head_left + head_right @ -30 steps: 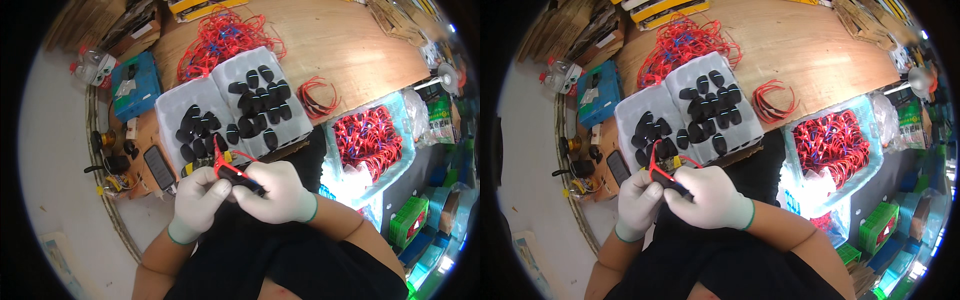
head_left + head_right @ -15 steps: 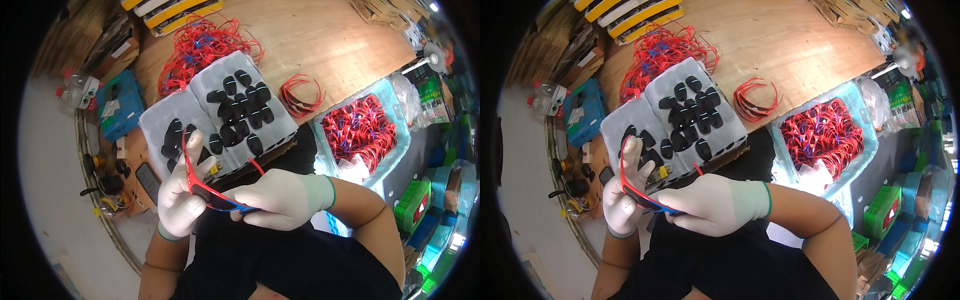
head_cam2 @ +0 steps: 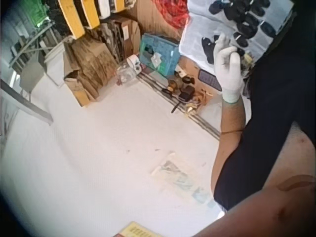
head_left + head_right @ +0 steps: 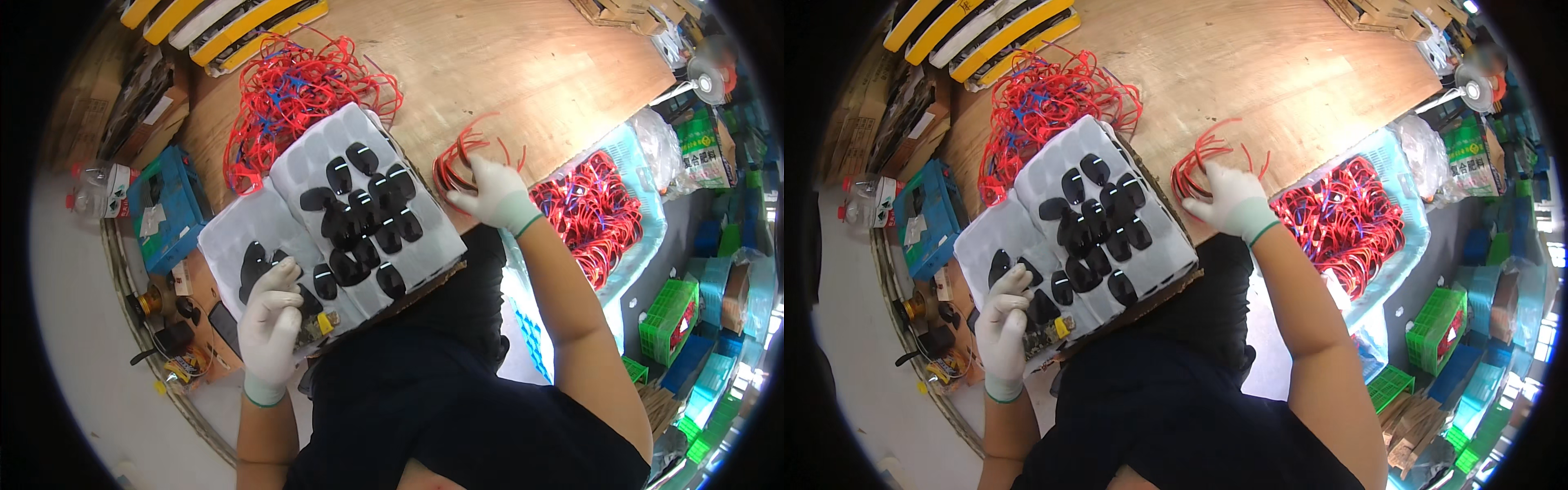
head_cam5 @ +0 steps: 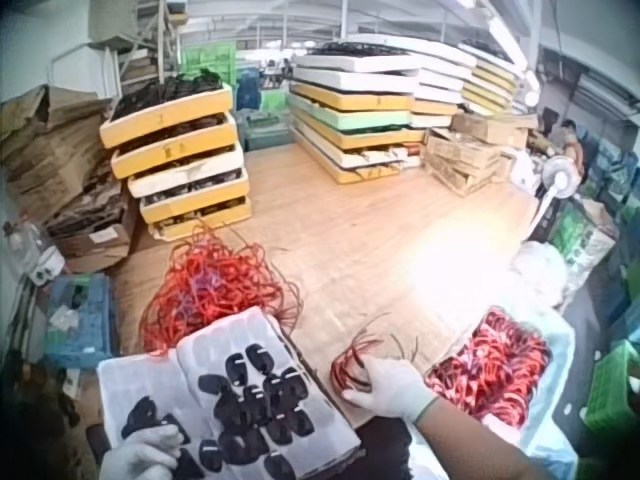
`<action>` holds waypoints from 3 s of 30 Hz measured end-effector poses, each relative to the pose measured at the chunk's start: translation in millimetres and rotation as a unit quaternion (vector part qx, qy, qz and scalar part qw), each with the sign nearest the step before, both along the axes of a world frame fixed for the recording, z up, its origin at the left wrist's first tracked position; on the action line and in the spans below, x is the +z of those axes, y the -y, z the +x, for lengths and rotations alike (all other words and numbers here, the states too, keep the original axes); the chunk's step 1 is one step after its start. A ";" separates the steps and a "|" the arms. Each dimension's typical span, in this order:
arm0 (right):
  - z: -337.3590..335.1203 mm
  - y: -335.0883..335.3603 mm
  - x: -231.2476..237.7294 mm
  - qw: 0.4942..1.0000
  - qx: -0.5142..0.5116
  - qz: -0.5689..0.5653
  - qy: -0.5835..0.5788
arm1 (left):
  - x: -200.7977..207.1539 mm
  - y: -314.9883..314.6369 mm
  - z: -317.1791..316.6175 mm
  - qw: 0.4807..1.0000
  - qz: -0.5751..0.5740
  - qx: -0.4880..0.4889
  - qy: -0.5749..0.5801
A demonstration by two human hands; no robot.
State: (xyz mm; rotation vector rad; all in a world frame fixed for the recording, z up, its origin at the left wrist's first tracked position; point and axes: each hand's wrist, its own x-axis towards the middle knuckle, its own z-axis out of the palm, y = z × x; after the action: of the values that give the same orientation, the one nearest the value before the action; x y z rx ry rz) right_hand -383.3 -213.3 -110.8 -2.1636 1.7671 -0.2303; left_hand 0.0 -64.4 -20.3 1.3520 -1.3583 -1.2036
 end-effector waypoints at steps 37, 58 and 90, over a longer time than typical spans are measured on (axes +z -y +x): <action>142.1 0.9 74.8 0.962 -0.058 0.009 0.268 | -4.9 207.8 114.2 0.942 0.094 0.299 -0.123; 172.5 -137.0 112.0 0.700 0.067 0.341 0.624 | 38.7 -14.7 -8.4 0.832 0.036 -0.007 -0.553; 153.6 -152.3 126.7 0.589 0.113 0.432 0.673 | 56.4 -67.0 -5.6 0.970 -0.056 -0.233 -0.033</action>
State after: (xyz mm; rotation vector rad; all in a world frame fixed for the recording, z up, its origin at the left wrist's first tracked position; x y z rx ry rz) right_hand -229.6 -61.0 16.0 -0.8220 0.4247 -0.5733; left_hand -5.6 2.6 36.1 0.9295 -1.7260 -1.4336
